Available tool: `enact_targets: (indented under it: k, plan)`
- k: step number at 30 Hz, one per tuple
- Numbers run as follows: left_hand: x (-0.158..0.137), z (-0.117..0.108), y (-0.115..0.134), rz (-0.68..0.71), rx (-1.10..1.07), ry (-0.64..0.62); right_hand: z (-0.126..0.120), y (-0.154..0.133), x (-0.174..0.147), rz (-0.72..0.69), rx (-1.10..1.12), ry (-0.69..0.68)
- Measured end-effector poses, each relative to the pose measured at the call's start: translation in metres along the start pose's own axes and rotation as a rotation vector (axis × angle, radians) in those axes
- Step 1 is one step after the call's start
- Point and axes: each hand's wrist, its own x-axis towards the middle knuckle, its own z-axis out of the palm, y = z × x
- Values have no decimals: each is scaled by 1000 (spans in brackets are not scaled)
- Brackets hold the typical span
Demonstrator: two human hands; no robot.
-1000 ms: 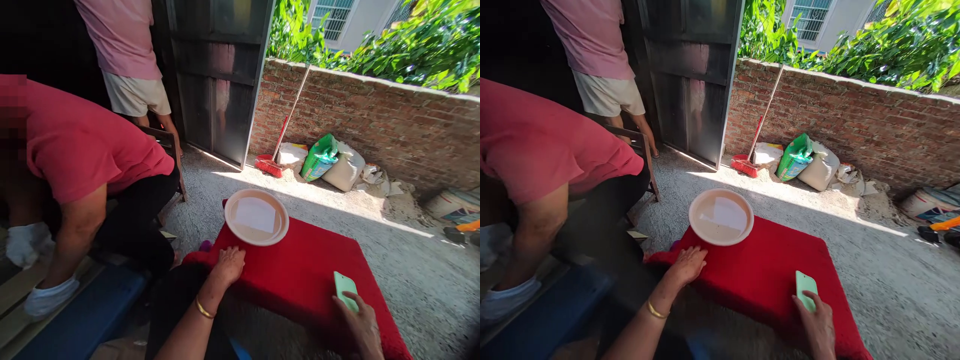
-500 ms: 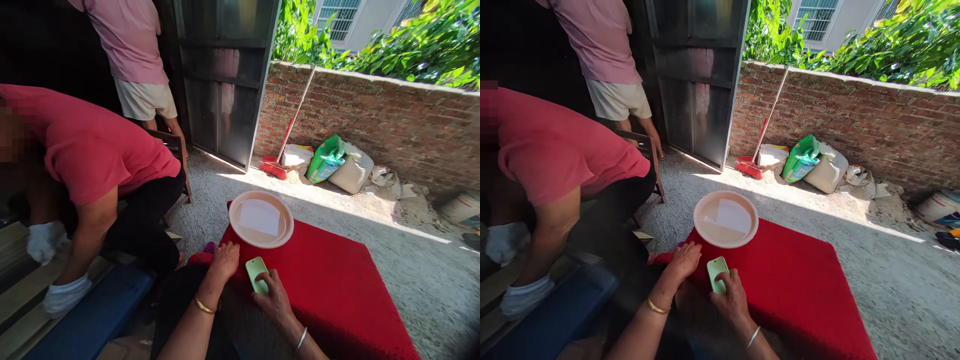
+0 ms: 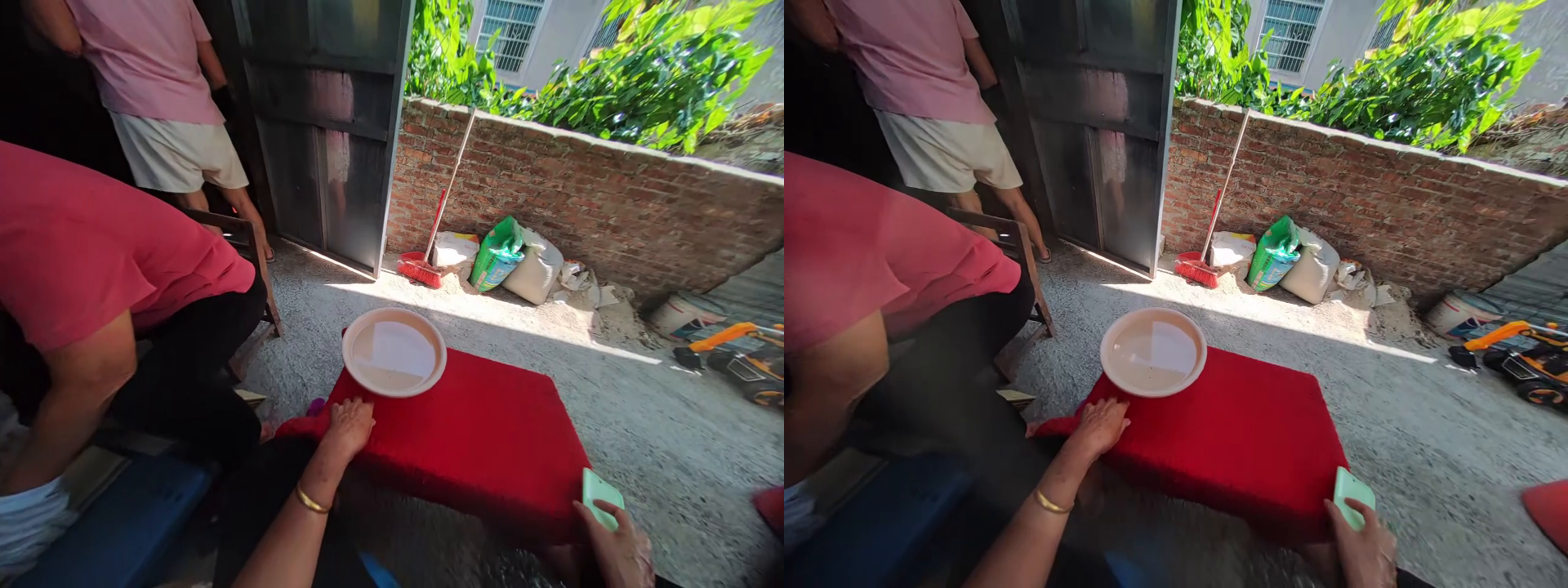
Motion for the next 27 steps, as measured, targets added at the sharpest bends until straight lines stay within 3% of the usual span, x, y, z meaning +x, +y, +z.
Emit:
enact_targets:
  k: [2,4,8,10,12,16,19,22,27]
  plan:
    - [2,2,-2,4,16,-3,21,-21,-31,-50,55,-13]
    - [5,5,-4,10,27,-1,47,-52,-76,-233,142,-89]
    - [7,7,-6,8,30,4,81,-104,-150,-622,286,-518]
    - [6,7,-8,5,17,6,84,-113,-151,-665,311,-583]
    - [4,5,-9,-1,-2,12,81,-117,-125,-596,325,-472]
    - [-2,0,-11,-13,-47,44,78,-130,-44,-359,237,-162]
    - [-6,-5,-13,-24,-76,68,87,-154,-19,-252,74,-154]
    - [-10,-9,-15,-30,-97,98,104,-183,-46,-290,-43,-220]
    - [-15,-11,-18,-35,-121,162,134,-227,-145,-612,-12,-398]
